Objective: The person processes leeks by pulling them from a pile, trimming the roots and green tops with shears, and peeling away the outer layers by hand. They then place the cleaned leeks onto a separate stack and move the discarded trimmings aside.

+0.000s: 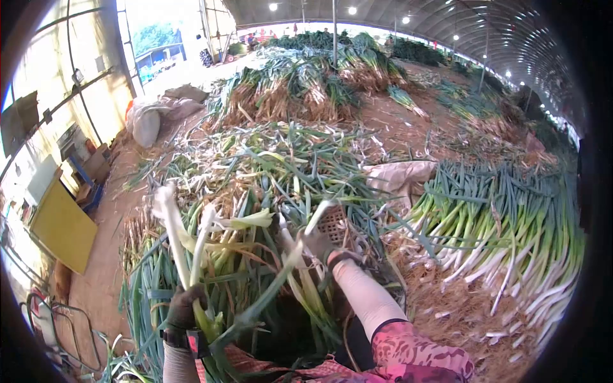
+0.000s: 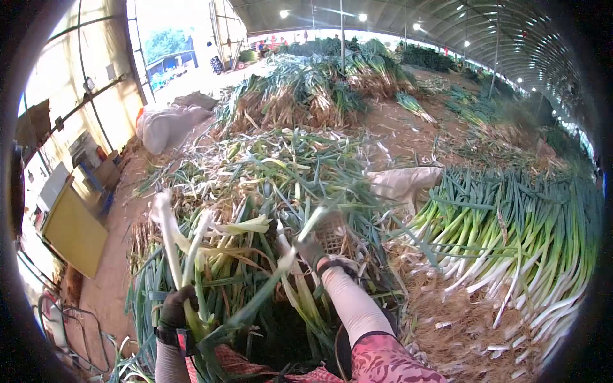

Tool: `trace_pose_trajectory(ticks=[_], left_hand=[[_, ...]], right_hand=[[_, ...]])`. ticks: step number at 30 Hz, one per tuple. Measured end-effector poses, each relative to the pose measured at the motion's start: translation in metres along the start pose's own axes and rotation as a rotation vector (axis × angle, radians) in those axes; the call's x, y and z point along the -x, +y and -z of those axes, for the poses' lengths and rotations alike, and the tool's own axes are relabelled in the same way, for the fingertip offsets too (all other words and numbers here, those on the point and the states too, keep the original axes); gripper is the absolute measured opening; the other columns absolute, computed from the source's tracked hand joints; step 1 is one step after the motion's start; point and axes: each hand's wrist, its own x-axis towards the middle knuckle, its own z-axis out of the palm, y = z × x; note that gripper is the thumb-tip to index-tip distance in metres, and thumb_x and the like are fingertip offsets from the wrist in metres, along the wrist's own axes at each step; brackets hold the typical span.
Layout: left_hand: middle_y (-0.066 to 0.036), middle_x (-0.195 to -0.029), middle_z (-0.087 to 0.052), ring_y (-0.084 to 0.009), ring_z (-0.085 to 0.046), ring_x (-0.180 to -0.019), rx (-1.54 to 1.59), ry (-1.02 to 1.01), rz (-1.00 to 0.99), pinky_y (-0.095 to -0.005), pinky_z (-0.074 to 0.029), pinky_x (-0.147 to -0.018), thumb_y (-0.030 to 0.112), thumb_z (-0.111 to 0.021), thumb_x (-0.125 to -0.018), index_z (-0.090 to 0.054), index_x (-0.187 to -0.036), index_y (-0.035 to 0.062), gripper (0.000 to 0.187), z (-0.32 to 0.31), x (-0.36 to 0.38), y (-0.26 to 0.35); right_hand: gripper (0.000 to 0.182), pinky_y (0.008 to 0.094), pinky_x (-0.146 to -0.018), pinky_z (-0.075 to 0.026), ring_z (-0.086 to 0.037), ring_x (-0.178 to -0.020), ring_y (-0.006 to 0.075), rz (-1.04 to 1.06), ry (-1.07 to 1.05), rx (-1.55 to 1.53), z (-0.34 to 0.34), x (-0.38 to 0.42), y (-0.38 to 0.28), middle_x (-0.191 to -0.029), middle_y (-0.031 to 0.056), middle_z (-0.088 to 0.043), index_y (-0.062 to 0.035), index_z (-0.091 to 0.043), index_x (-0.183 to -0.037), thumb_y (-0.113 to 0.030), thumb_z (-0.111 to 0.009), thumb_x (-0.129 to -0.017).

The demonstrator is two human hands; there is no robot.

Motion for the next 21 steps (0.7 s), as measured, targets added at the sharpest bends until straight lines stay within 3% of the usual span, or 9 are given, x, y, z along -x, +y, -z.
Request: trace_pose_trajectory(ticks=[1, 3, 4, 6, 10, 12, 14, 20, 21], left_hand=[[-0.002, -0.066, -0.055, -0.0132, -0.051, -0.052, 0.006, -0.031, 0.059, -0.0263, -0.043, -0.048, 0.024, -0.065, -0.083, -0.059, -0.095, 0.0037, 0.024, 0.001, 0.0, -0.009], [-0.002, -0.069, -0.057, -0.0149, -0.053, -0.052, -0.075, -0.021, 0.105, -0.0267, -0.043, -0.05, 0.025, -0.067, -0.085, -0.061, -0.094, 0.0045, 0.023, -0.011, 0.006, -0.024], [-0.003, -0.075, -0.06, -0.0144, -0.056, -0.059, -0.146, -0.039, 0.263, -0.027, -0.044, -0.054, 0.025, -0.066, -0.085, -0.063, -0.094, 0.0052, 0.022, -0.012, 0.009, -0.026], [-0.005, -0.075, -0.062, -0.0149, -0.058, -0.062, -0.217, -0.151, 0.189, -0.0291, -0.046, -0.057, 0.026, -0.066, -0.085, -0.063, -0.092, 0.0054, 0.022, -0.02, -0.002, -0.056], [-0.005, -0.074, -0.064, -0.0164, -0.058, -0.061, -0.251, -0.152, 0.181, -0.0304, -0.047, -0.057, 0.027, -0.065, -0.086, -0.063, -0.093, 0.0041, 0.024, -0.043, -0.004, -0.062], [-0.004, -0.081, -0.065, -0.0155, -0.06, -0.067, -0.122, -0.201, 0.328, -0.0285, -0.047, -0.059, 0.025, -0.064, -0.087, -0.064, -0.099, 0.0042, 0.024, -0.029, -0.018, -0.081], [-0.006, -0.066, -0.059, -0.0181, -0.057, -0.054, -0.094, -0.099, 0.218, -0.0304, -0.048, -0.05, 0.024, -0.065, -0.083, -0.06, -0.09, 0.0023, 0.024, -0.052, 0.0, -0.061], [-0.005, -0.066, -0.058, -0.017, -0.057, -0.053, -0.045, -0.127, 0.243, -0.0287, -0.047, -0.05, 0.025, -0.065, -0.085, -0.057, -0.092, 0.0039, 0.024, -0.027, -0.025, -0.105], [-0.005, -0.066, -0.058, -0.0168, -0.057, -0.053, -0.064, -0.14, 0.21, -0.0285, -0.047, -0.05, 0.025, -0.065, -0.084, -0.057, -0.093, 0.0045, 0.023, -0.027, -0.027, -0.108]], right_hand=[[0.035, 0.0455, -0.073, -0.051, -0.063, -0.09, 0.0391, 0.256, -0.466, 0.421, -0.002, 0.026, 0.012, -0.099, 0.0213, -0.065, -0.0098, -0.057, -0.116, -0.035, -0.046, -0.095], [0.059, 0.0477, -0.09, -0.047, -0.061, -0.105, 0.0341, -0.309, -0.349, 0.076, -0.058, 0.079, 0.042, -0.118, 0.0197, -0.061, -0.0042, -0.051, -0.125, -0.045, -0.059, -0.084], [0.065, 0.0507, -0.095, -0.043, -0.06, -0.107, 0.0376, -0.304, -0.224, 0.354, -0.054, 0.105, 0.021, -0.116, 0.0227, -0.061, -0.0006, -0.05, -0.128, -0.046, -0.059, -0.083], [0.056, 0.0542, -0.087, -0.046, -0.061, -0.103, 0.0421, -0.197, -0.229, 0.525, -0.085, 0.122, 0.029, -0.109, 0.0237, -0.063, -0.0001, -0.053, -0.125, -0.038, -0.057, -0.084], [0.049, 0.0548, -0.083, -0.047, -0.062, -0.1, 0.0412, -0.241, -0.228, 0.479, -0.082, 0.132, 0.028, -0.108, 0.0219, -0.064, -0.0006, -0.055, -0.12, -0.033, -0.056, -0.083], [0.046, 0.0551, -0.081, -0.047, -0.062, -0.098, 0.0407, -0.244, -0.203, 0.46, -0.076, 0.13, 0.015, -0.108, 0.0209, -0.064, -0.0009, -0.056, -0.118, -0.031, -0.056, -0.083], [0.043, 0.0554, -0.079, -0.048, -0.063, -0.096, 0.0402, -0.253, -0.177, 0.443, -0.067, 0.129, 0.004, -0.107, 0.02, -0.065, -0.0011, -0.058, -0.115, -0.029, -0.055, -0.083], [0.033, 0.0562, -0.073, -0.049, -0.064, -0.091, 0.0388, -0.331, -0.22, 0.44, -0.057, 0.148, -0.04, -0.105, 0.0173, -0.065, -0.0018, -0.062, -0.108, -0.022, -0.054, -0.083], [0.031, 0.0519, -0.078, -0.049, -0.064, -0.09, 0.0329, -0.36, -0.13, 0.516, -0.063, 0.153, -0.042, -0.101, 0.015, -0.066, -0.0035, -0.062, -0.108, -0.024, -0.056, -0.085]])
